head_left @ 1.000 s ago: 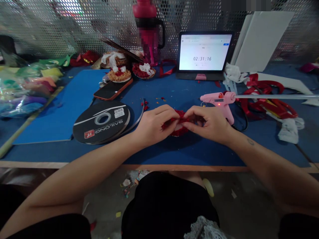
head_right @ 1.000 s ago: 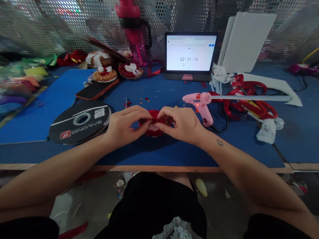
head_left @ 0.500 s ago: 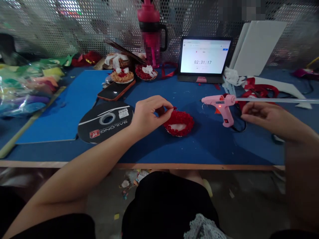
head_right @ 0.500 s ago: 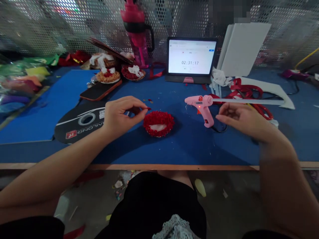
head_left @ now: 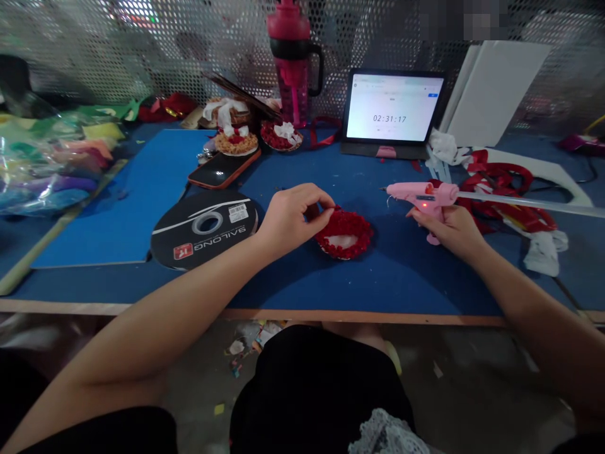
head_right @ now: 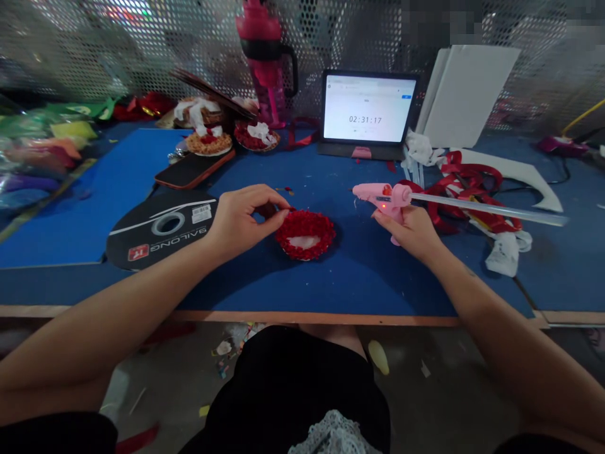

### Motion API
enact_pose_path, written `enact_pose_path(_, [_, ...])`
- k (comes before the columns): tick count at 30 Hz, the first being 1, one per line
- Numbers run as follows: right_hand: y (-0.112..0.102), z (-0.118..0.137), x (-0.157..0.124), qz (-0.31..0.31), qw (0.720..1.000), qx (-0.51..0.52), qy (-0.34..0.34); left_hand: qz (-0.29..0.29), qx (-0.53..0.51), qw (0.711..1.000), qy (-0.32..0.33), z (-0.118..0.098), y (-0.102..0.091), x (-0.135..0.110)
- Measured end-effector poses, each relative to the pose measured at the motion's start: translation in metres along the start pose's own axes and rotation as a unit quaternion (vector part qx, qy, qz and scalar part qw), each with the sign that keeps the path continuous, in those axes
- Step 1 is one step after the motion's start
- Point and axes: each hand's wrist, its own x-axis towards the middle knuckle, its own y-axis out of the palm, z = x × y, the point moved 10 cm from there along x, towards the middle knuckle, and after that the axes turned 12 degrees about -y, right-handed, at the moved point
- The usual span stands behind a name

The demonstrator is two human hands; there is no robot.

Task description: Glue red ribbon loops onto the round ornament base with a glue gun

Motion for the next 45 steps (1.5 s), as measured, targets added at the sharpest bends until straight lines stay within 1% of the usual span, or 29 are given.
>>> enact_pose_path(2, [0.005,0.019,-0.003,0.004,0.995,0.094,-0.040,0.006,0.012,1.000,0.011,-0.002,0.003,-0.001])
enact_pose_path(5, [0.022,0.043,-0.008,0.031,0.964,0.253,-0.071,0.005,0.012,1.000,0.011,-0.001,0.003,-0.002])
enact_pose_path(7, [0.035,0.051,-0.011,0.054,0.947,0.307,-0.076,-0.006,0.006,1.000,0.005,0.000,0.001,-0.002])
enact_pose_path(9, [0.045,0.052,-0.013,0.073,0.939,0.327,-0.075,-0.015,0.001,1.000,-0.002,0.002,-0.001,-0.002])
enact_pose_path(11, [0.050,0.049,-0.014,0.076,0.937,0.334,-0.066,-0.020,0.001,1.000,-0.002,0.002,-0.002,-0.003])
enact_pose_path(16, [0.051,0.041,-0.016,0.078,0.944,0.316,-0.054,-0.015,0.002,1.000,0.021,-0.004,0.000,-0.005])
enact_pose_path(26, [0.052,0.043,-0.017,0.083,0.942,0.322,-0.053,-0.011,0.007,1.000,0.028,-0.007,0.002,-0.005])
enact_pose_path(38, [0.052,0.045,-0.018,0.081,0.946,0.311,-0.037,-0.013,0.007,1.000,0.026,-0.008,0.001,-0.006])
enact_pose_path(45, [0.051,0.044,-0.018,0.077,0.947,0.312,-0.029,-0.015,0.011,1.000,0.014,-0.006,0.000,-0.005])
